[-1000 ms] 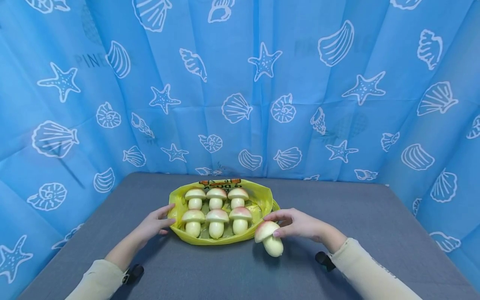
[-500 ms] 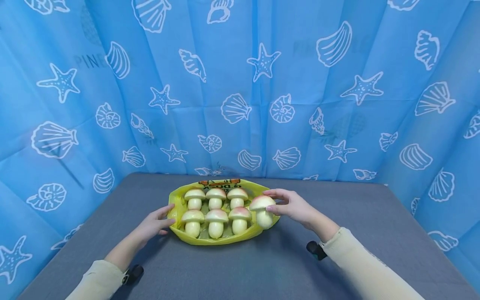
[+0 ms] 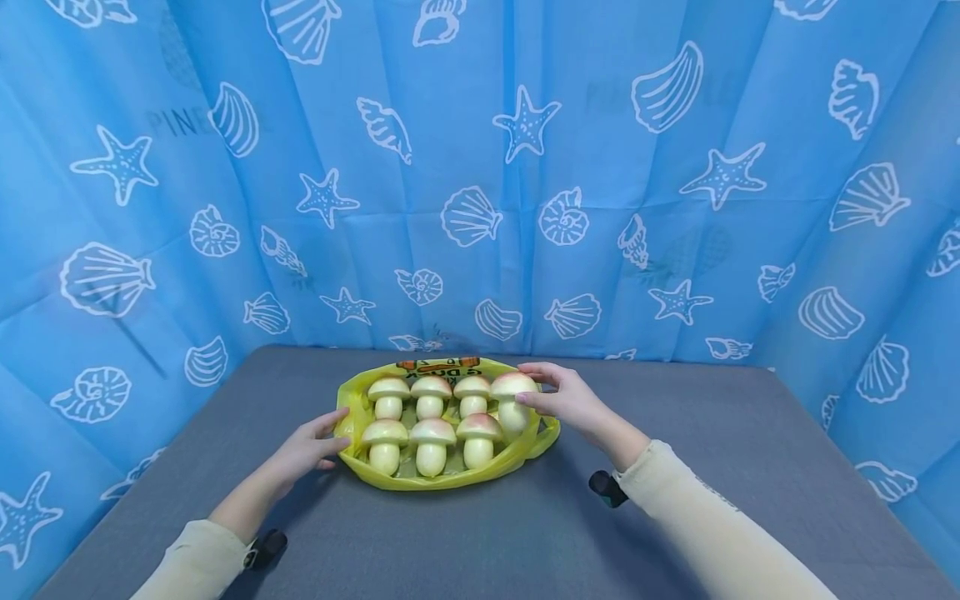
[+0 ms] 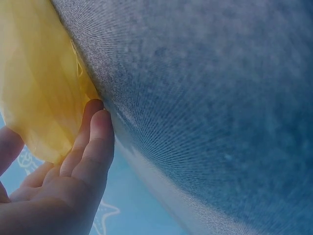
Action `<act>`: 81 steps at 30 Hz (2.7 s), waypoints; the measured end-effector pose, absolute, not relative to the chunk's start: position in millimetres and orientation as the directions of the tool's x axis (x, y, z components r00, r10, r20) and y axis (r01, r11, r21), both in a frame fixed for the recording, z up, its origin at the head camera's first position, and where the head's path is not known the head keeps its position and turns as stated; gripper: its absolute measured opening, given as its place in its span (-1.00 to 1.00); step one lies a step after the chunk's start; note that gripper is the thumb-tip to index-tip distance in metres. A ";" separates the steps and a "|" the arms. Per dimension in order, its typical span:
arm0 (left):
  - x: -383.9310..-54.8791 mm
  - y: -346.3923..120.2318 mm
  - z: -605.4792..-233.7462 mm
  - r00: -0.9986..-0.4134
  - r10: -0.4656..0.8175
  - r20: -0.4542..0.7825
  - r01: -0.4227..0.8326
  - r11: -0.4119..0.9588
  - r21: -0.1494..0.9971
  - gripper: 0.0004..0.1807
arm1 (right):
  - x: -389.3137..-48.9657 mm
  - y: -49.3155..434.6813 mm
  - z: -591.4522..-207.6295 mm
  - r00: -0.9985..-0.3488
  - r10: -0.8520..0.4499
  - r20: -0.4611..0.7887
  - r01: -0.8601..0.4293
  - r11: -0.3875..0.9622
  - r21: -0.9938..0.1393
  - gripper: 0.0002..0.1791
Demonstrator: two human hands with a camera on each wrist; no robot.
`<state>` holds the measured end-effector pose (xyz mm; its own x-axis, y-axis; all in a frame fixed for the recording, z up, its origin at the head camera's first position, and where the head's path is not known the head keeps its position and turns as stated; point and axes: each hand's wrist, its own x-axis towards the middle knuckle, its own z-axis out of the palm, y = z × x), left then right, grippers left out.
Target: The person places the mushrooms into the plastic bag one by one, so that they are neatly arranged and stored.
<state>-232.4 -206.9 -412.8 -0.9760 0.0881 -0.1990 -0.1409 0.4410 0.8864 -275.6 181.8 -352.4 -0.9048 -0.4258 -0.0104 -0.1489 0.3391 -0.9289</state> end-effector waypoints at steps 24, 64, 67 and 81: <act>-230.5 -204.9 -409.6 -0.980 0.062 -0.187 -0.142 0.440 0.887 -0.35 | -296.2 156.8 -367.2 -0.976 -0.214 -0.052 -0.071 0.530 -0.845 -0.45; -230.8 -206.9 -411.1 -0.979 0.080 -0.185 -0.134 0.430 0.893 -0.35 | -301.2 130.3 -384.9 -0.987 -0.112 -0.118 0.031 0.586 -0.810 -0.41; -230.6 -206.5 -410.7 -0.980 0.077 -0.185 -0.134 0.432 0.892 -0.35 | -301.2 131.8 -383.9 -0.985 -0.121 -0.122 0.027 0.593 -0.805 -0.39; -231.9 -209.6 -409.4 -0.978 0.060 -0.201 -0.158 0.420 0.894 -0.33 | -292.3 163.4 -365.0 -0.998 -0.064 0.005 -0.037 0.526 -0.850 -0.59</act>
<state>-231.9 -209.6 -409.4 -0.9777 0.0603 -0.2009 -0.1578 0.4196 0.8939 -292.3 163.4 -365.0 -0.9980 -0.0636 0.0047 -0.0375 0.5260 -0.8497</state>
